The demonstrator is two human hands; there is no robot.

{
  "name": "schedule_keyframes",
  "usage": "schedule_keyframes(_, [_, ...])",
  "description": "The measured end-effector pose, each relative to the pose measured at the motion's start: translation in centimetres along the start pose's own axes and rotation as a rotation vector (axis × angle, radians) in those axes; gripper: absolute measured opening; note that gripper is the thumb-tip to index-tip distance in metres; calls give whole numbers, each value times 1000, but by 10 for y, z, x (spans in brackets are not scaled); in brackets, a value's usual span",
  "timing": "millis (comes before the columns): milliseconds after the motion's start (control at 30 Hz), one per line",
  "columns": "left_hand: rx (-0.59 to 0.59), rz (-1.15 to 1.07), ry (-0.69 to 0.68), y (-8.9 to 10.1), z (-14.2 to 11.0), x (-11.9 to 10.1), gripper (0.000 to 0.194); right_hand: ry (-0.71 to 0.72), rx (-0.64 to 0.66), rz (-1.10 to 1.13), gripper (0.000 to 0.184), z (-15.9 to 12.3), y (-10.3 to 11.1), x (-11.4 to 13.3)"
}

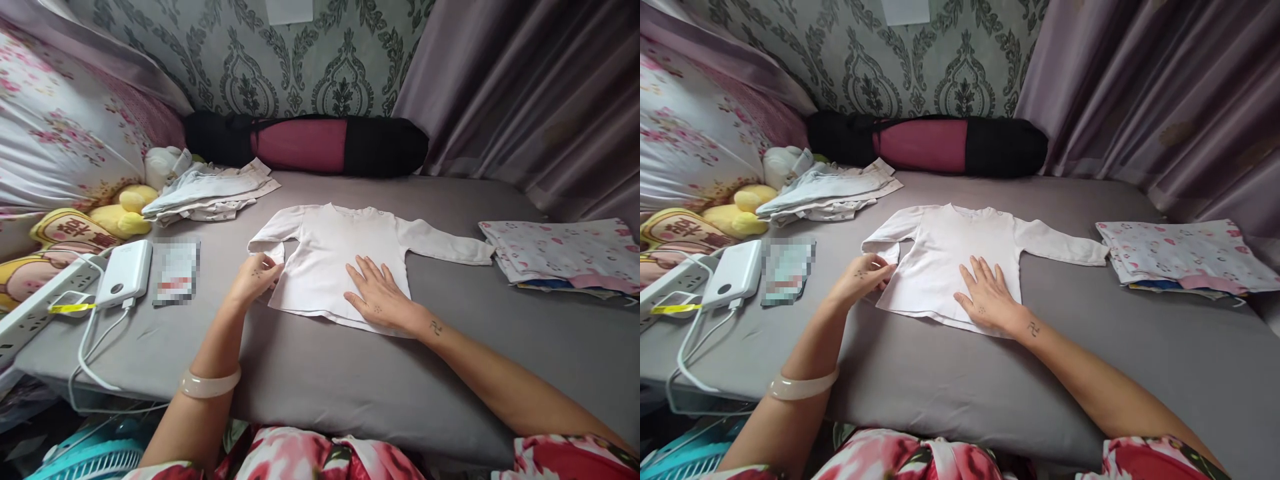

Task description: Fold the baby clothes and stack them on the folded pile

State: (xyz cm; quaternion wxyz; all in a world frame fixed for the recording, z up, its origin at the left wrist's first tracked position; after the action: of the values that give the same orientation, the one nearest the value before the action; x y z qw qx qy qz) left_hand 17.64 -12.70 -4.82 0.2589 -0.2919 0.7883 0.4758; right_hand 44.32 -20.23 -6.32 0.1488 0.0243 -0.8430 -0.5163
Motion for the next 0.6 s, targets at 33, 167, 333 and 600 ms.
schedule_keyframes(33, [-40, -3, 12, 7, 3, 3, 22, 14, 15, 3, 69, 2, 3, 0])
schedule_keyframes(167, [-315, 120, 58, 36, 18, 14, 25, 62, 9, 45, 66, 21, 16, 3])
schedule_keyframes(333, [-252, 63, 107, 45, 39, 25, 28, 86, 5, 101, 68, 70, 28, 14])
schedule_keyframes(600, [-115, -108, 89, 45, 56, 18, 8, 36, -63, 159, 64, 143, 49, 26])
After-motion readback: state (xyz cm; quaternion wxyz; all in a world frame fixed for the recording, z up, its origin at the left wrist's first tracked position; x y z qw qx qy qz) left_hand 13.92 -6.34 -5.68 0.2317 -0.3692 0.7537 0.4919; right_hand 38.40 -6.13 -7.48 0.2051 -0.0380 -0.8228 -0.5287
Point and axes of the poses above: each hand's wrist, its own z-axis towards the middle knuckle, its own y-axis out of the back of the hand, x = y × z, the point moved 3 cm from there along z, towards the middle knuckle, and after that the axes turned 11 degrees about x, right-handed, at the moved point
